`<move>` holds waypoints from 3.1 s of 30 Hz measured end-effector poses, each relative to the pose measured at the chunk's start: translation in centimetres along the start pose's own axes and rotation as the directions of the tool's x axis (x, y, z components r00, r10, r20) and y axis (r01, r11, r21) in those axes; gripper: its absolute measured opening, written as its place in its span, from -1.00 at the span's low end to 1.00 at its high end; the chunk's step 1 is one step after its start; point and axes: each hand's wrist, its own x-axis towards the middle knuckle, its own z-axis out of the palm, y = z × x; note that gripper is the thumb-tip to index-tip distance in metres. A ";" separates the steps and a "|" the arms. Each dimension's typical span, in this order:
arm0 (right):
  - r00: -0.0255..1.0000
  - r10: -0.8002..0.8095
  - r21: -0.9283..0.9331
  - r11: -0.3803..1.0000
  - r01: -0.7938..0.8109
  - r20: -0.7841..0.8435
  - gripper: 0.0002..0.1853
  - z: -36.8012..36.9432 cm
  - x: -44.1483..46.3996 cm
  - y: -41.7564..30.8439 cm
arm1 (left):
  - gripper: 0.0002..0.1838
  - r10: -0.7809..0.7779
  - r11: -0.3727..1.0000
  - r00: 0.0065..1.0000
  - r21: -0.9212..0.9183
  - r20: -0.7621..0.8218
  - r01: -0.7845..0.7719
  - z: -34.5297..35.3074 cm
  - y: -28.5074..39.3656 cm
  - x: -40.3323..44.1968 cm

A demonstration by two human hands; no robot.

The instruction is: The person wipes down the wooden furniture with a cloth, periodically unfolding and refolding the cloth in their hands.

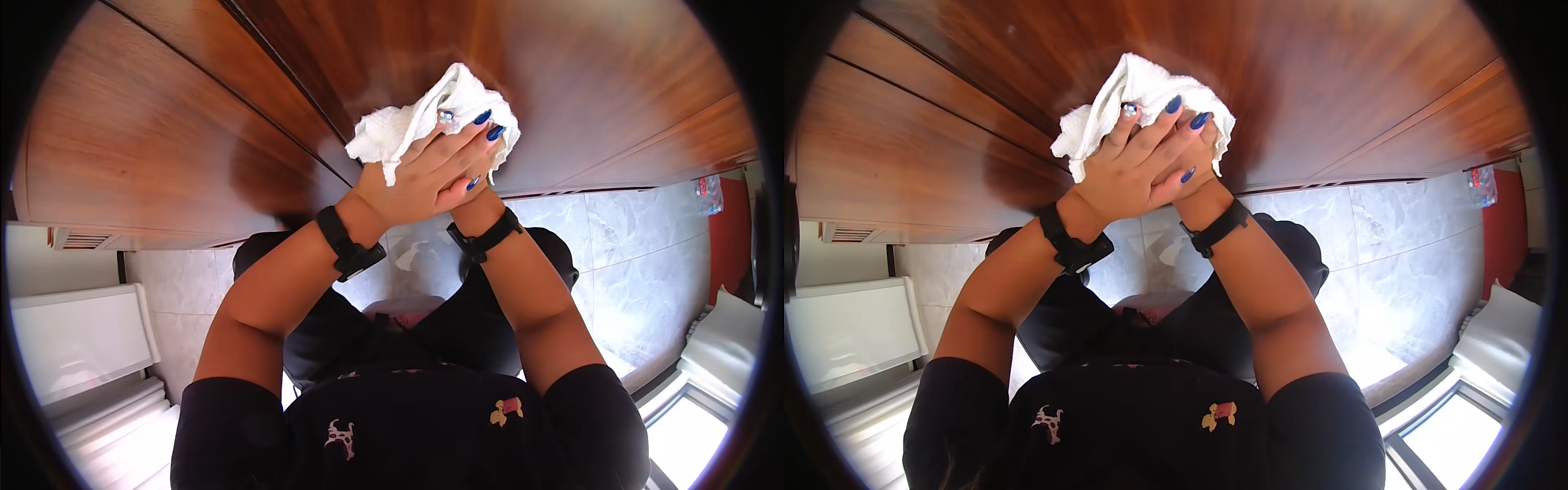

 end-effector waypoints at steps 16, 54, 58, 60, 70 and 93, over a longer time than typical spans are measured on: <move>0.936 -0.336 0.138 0.927 0.348 -0.103 -0.53 -3.6 1.8 0.3 | -0.76 -0.446 0.165 0.658 -0.666 0.607 0.727 -2.7 -0.8 -0.6; 0.591 0.217 0.093 0.889 -0.449 0.777 -0.75 0.7 -0.9 -2.9 | -0.47 -0.110 0.214 0.377 -0.348 0.920 0.913 -1.1 -3.3 -3.1; 0.430 0.285 -0.078 0.895 -0.439 0.856 -0.73 3.9 -4.4 -2.7 | -0.52 -0.102 0.123 0.255 -0.242 0.962 0.962 1.3 -2.3 -8.9; 0.394 0.282 -0.137 0.924 -0.356 0.875 -0.75 5.4 -5.7 -2.6 | -0.52 0.002 0.052 0.246 -0.246 0.969 0.968 3.0 -2.2 -11.9; 0.111 0.325 -0.279 0.910 -0.305 0.939 -0.74 8.4 -8.5 -1.8 | -0.39 0.015 0.017 0.319 -0.319 0.948 0.948 7.4 -0.4 -19.2; 0.855 0.116 0.229 0.937 -0.262 0.505 -0.81 1.4 3.4 -8.5 | -0.53 -0.508 0.621 0.449 -0.049 0.735 0.782 -8.2 -8.4 -1.7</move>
